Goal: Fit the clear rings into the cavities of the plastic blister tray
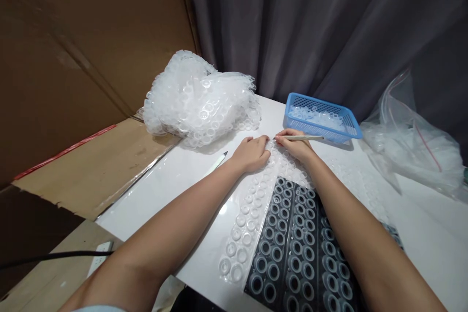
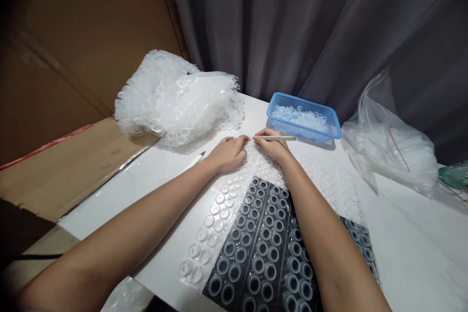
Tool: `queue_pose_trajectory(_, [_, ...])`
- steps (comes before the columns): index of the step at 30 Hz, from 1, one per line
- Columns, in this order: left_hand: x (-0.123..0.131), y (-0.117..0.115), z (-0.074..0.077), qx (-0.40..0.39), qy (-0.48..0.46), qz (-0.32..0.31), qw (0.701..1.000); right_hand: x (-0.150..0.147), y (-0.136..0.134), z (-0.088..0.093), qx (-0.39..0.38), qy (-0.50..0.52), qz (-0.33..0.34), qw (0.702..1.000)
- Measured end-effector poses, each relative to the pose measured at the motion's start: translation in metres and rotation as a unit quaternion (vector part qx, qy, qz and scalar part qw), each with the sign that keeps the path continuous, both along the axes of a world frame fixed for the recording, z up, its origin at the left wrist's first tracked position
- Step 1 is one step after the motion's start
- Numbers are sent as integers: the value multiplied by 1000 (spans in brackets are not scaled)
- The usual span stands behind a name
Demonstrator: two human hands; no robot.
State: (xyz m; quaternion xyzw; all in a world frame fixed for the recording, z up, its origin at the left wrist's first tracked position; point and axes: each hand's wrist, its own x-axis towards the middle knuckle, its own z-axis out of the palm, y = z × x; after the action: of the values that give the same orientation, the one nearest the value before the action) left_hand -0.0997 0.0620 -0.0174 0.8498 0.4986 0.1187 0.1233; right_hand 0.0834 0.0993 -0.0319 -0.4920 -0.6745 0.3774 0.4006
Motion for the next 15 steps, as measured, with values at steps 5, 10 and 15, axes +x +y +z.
queue_pose_trajectory(5, [0,0,0,2,5,-3,1000,-1,-1,2,-2,-9,-3,1000])
queue_pose_trajectory(10, [0,-1,1,6,15,-6,1000,-1,-3,6,3,-31,3,1000])
queue_pose_trajectory(15, [0,-1,1,11,14,-9,1000,-1,-3,5,-8,-7,2,1000])
